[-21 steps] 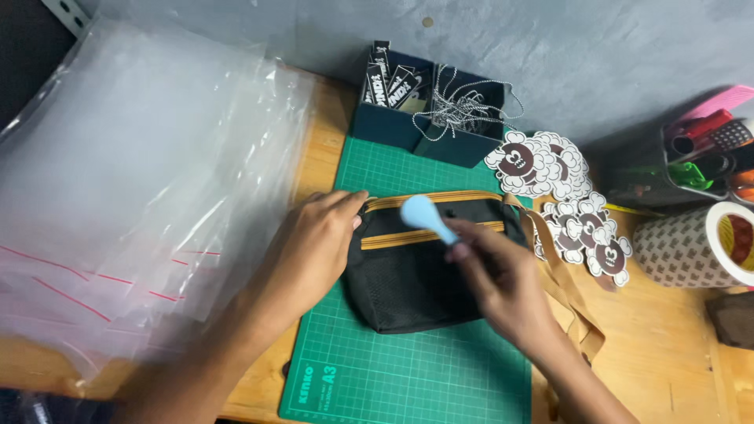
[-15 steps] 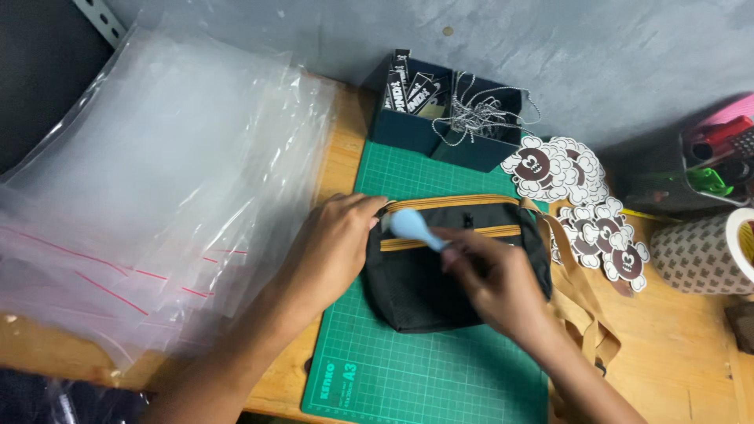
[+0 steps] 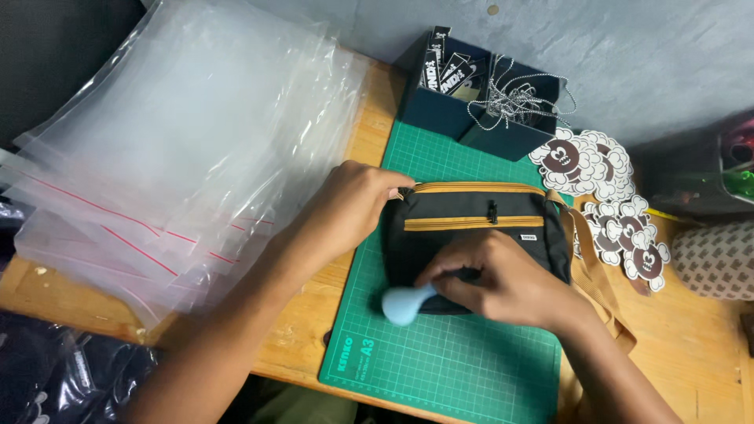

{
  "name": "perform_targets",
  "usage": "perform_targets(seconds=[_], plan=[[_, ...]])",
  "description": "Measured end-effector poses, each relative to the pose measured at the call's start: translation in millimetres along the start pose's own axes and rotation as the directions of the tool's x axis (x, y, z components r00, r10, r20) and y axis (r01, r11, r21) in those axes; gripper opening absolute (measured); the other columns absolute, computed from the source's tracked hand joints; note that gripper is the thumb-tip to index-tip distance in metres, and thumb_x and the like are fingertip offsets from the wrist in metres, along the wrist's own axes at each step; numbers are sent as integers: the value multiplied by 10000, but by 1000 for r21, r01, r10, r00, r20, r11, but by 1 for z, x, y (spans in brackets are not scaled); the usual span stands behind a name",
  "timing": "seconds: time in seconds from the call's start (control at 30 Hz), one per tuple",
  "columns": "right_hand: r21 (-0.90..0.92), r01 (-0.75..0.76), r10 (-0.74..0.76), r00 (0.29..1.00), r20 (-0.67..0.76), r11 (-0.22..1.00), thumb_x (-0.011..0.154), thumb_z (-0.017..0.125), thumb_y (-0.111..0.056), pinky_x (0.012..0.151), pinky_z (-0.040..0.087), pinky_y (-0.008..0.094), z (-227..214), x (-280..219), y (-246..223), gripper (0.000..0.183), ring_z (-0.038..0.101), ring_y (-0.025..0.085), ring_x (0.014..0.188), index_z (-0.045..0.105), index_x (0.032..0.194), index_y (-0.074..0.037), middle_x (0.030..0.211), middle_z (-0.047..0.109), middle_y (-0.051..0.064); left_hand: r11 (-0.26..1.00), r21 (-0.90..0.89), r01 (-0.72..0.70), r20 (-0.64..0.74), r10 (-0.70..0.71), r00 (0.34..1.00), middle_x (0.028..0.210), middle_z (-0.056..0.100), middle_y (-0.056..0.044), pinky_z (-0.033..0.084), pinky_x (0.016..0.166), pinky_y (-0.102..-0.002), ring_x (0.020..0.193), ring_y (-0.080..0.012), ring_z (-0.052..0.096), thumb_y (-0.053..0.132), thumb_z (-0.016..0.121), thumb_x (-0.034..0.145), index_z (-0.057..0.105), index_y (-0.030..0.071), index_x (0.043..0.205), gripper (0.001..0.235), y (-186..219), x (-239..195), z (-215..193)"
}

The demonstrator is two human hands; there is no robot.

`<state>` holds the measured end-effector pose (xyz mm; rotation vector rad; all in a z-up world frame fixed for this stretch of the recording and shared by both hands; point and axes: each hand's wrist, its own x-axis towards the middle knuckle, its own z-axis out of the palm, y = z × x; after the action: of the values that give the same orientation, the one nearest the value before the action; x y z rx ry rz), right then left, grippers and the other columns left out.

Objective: The person uses a small blue brush to clean the exterior and interior of a black shoulder bag with a tan strap. They then attach a small decorative tag to the bag's zipper pull.

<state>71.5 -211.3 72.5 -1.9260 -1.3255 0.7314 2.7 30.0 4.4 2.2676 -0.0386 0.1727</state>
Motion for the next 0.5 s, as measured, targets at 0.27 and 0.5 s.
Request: perform_targets(seconds=[0.27, 0.5], plan=[[-78, -48, 37, 990, -136, 996, 992, 748, -91, 794, 652, 573, -2, 6, 1, 157, 856, 490, 897, 864, 1093, -63, 931, 882, 206, 991, 71, -113, 5, 113, 994, 998, 854, -230, 653, 866, -584, 995, -529, 791, -93, 586, 1071, 838, 53, 1141, 299, 3, -1, -1], [-73, -350, 348, 937, -35, 934, 1034, 681, -237, 808, 665, 261, -33, -77, 47, 302, 898, 64, 909, 977, 1091, -212, 987, 1001, -75, 976, 132, -176, 13, 176, 984, 914, 796, -141, 504, 657, -555, 846, -428, 704, -304, 478, 756, 785, 35, 1020, 528, 2, -4, 2]])
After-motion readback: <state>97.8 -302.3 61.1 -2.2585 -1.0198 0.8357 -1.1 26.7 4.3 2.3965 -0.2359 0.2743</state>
